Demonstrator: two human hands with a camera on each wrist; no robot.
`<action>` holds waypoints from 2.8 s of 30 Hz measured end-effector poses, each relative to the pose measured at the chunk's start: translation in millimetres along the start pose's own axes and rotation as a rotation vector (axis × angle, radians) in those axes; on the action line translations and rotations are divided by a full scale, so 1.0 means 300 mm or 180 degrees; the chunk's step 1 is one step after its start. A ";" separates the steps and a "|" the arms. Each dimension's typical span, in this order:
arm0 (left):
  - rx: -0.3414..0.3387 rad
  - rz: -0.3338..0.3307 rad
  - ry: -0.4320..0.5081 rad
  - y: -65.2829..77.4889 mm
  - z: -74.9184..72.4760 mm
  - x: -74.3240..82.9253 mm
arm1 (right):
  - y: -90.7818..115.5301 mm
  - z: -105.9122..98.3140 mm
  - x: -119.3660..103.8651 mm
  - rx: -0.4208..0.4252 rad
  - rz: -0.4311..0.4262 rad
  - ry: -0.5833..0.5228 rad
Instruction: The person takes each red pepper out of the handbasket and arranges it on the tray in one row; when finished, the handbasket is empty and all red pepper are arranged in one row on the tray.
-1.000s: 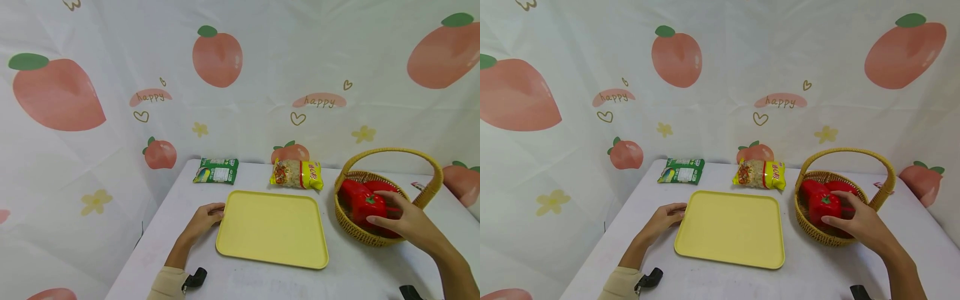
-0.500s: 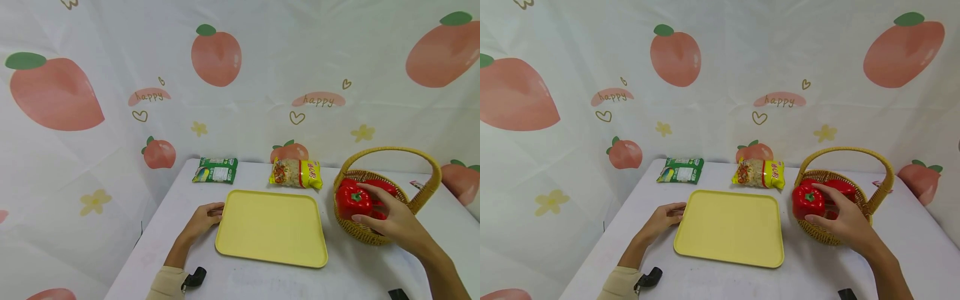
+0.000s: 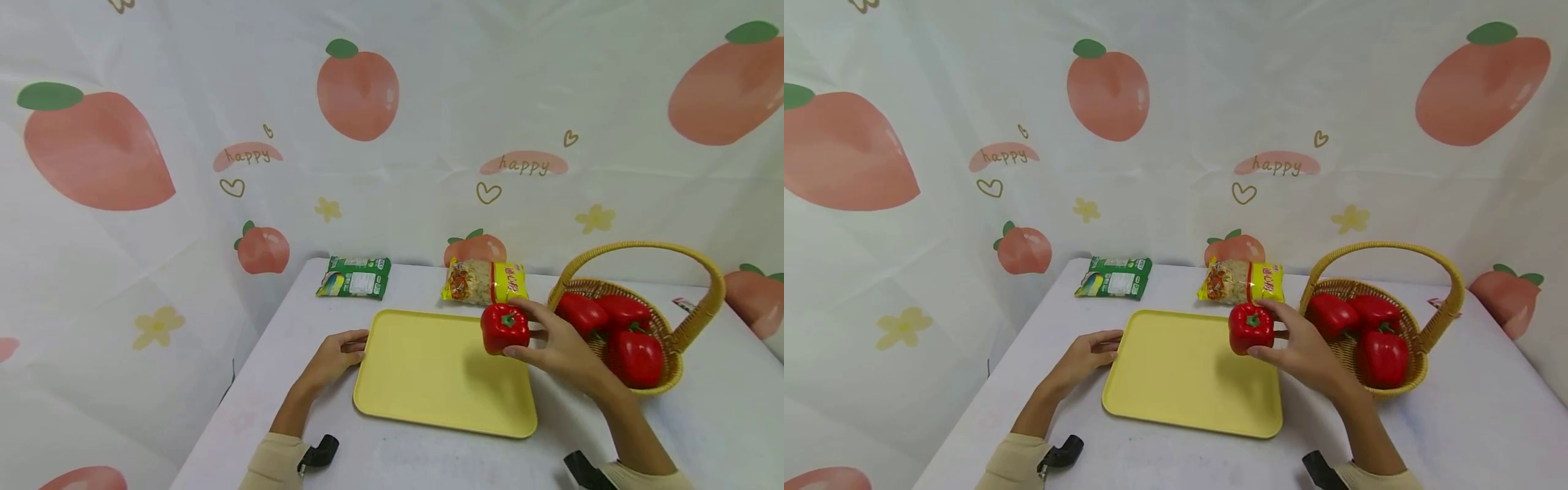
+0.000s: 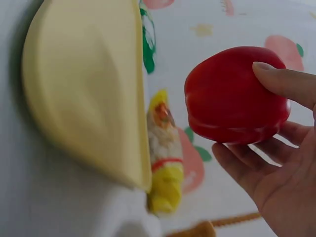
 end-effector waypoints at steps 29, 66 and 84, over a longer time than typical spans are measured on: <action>-0.0049 -0.0010 -0.0054 0.009 0.002 0.008 | -0.323 0.466 -0.053 -0.0269 0.0141 -0.0693; -0.0051 -0.0006 -0.0063 0.001 0.002 0.005 | -0.368 0.533 -0.039 -0.0363 0.0186 -0.0420; -0.0043 0.0001 -0.0112 0.000 0.002 0.003 | -0.351 0.509 -0.041 -0.0359 0.0228 -0.0349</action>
Point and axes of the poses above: each hand's wrist, its own y-axis away from the middle knuckle, its own z-axis out of the palm, x = y × z, the point moved 10 cm from there along -y, towards the middle knuckle, and after that the axes turned 11 degrees about -z, right-handed, at the moved point
